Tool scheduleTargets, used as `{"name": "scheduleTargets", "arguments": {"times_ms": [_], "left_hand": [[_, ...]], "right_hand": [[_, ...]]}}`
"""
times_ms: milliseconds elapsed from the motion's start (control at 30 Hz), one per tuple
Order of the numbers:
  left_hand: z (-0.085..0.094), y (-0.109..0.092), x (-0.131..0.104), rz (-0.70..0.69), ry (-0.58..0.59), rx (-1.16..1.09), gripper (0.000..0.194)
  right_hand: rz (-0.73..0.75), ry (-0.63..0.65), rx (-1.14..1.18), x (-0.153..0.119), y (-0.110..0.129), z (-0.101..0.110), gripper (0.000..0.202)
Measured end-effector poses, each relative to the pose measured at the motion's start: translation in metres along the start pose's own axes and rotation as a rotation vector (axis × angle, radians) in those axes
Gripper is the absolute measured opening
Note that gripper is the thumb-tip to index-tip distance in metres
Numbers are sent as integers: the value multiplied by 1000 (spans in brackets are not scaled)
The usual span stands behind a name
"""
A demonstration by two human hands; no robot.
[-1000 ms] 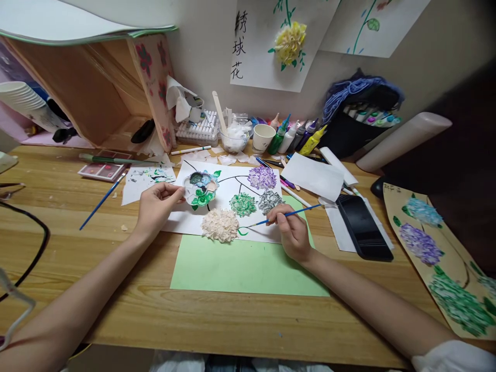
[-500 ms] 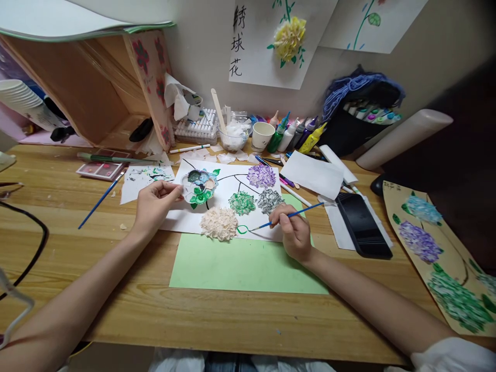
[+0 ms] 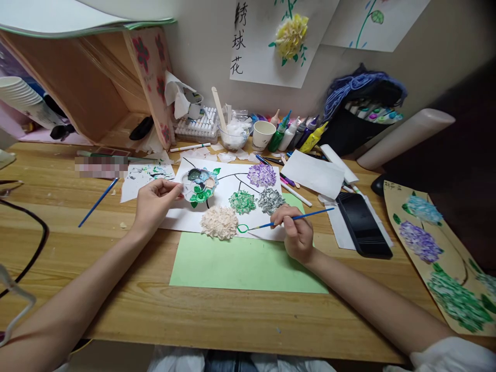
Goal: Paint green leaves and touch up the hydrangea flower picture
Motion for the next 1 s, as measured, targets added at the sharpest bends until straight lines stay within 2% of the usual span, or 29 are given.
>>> {"name": "scheduleTargets", "arguments": {"times_ms": [167,400,600,767,933,1000], "left_hand": [[1,1,0,-17,-1,2,18],[1,1,0,-19,7,8,19],[1,1,0,-17,6,1,17],[1,1,0,-22,6,-1,16],[1,2,0,-17,6,3,17],[1,2,0,-16,4,1,17]], "right_hand": [[-8,90,-27,0,0,-1,25],[-47,-25,-19,1,-1,0,24],[-16,73,-47,0,0,0,25],[-42,-8,-58,0,-1,1,25],[-32,50,-93,1,0,0,26],[-26,26,-89,1,0,1,25]]}}
Point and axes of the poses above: each hand's wrist, its own x-axis towards the middle knuckle, its own z-axis out of the back of the hand, y = z × x, the point moved 1 cm from there along x, towards the middle knuckle, and after that the axes turned 7 degrees about x, right-handed, at the moved point
